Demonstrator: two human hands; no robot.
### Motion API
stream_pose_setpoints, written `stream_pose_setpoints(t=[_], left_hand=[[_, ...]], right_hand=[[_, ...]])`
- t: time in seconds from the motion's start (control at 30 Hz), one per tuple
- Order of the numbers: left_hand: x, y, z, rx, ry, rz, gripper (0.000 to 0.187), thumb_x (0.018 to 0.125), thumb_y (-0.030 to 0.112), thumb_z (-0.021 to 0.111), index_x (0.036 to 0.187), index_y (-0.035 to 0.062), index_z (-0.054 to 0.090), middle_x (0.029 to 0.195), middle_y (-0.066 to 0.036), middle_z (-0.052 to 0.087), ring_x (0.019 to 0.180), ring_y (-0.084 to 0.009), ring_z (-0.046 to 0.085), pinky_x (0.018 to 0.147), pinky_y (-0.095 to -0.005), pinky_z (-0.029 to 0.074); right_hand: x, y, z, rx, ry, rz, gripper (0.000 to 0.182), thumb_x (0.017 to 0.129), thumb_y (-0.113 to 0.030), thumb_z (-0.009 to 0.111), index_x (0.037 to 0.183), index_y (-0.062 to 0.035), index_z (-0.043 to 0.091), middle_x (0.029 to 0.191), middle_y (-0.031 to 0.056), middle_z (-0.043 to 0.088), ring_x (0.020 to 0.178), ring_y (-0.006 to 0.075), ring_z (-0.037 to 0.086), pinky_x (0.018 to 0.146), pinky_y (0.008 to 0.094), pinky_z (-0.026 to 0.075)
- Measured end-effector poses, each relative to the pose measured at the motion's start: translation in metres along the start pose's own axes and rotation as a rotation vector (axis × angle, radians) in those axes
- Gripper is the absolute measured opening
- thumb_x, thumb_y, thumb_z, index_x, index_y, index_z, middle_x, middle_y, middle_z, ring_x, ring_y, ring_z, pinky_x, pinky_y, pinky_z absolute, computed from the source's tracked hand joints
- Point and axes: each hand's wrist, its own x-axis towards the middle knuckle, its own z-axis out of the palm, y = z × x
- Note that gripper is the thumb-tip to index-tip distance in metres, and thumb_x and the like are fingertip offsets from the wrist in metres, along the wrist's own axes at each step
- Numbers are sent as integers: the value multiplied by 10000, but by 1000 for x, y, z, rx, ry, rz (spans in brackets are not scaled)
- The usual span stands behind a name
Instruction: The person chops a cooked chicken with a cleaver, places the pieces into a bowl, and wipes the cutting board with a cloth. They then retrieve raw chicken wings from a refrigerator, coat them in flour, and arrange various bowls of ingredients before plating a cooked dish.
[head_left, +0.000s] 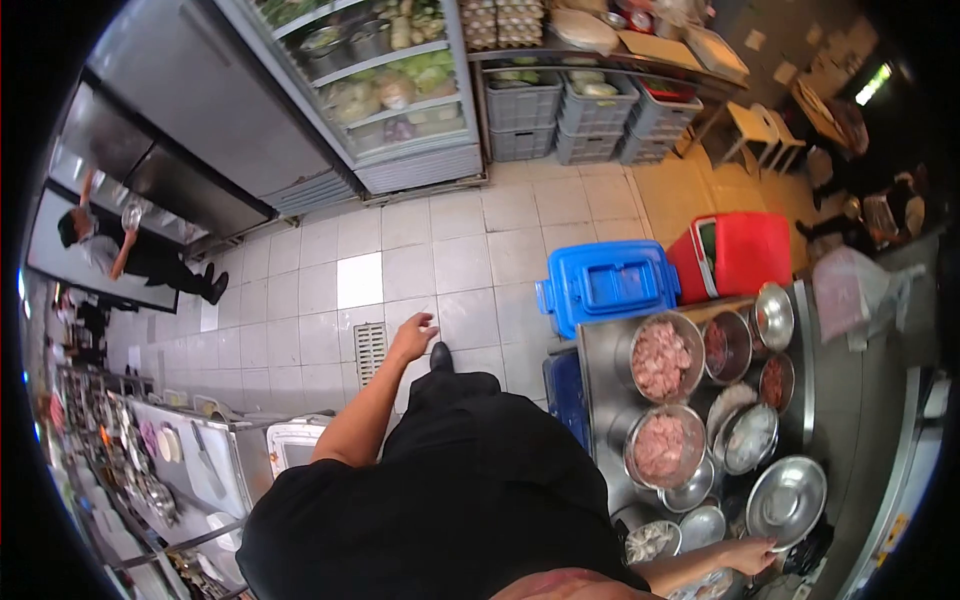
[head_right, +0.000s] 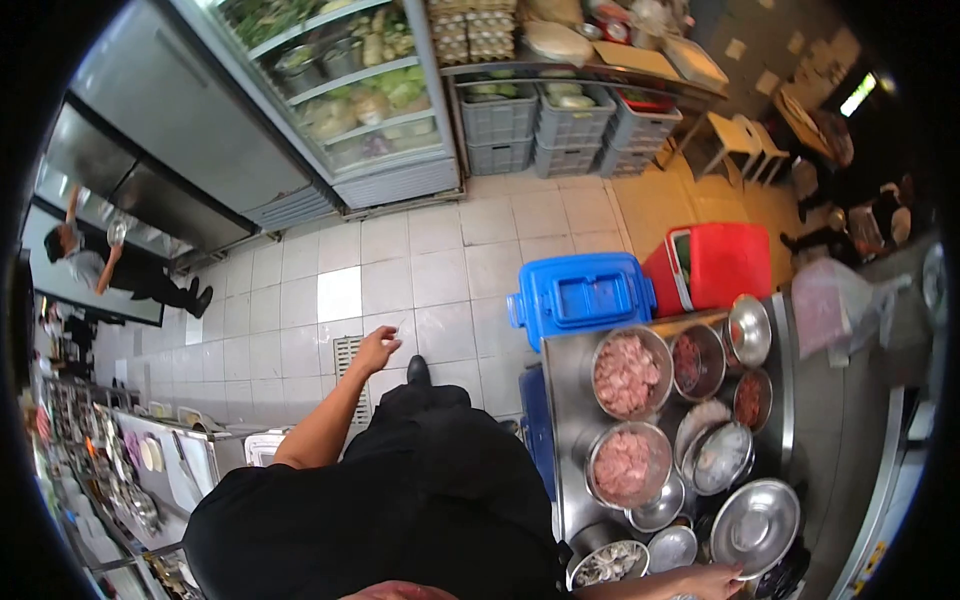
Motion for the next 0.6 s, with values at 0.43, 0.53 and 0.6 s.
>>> stream_pose_setpoints(t=[0.43,0.53,0.6], left_hand=[[54,55,-233,-1268,-479,113,546,994,262,728,1448,23,538,1292,-123,675,1068,-199,700,919,-339,566],[67,-14,-283,-1217,-139,-102,540,979,220,718,1411,-49,536,1232,-141,698,1055,-216,706,923,-356,570],[75,-73,-308,-1360,130,-199,499,924,113,692,1362,-80,550,1145,-157,710,985,-242,726,866,-392,604]], right_hand=[[-650,-419,-12,860,-1985,471,236,884,-6,681,1118,18,695,1051,81,737,898,152,686,828,311,549],[-756,-493,-57,728,-2340,207,127,894,-55,712,997,6,670,916,61,716,792,130,685,661,304,561],[-805,-540,-78,542,-2516,181,157,918,-90,717,1029,6,663,944,87,712,748,144,700,600,305,564]])
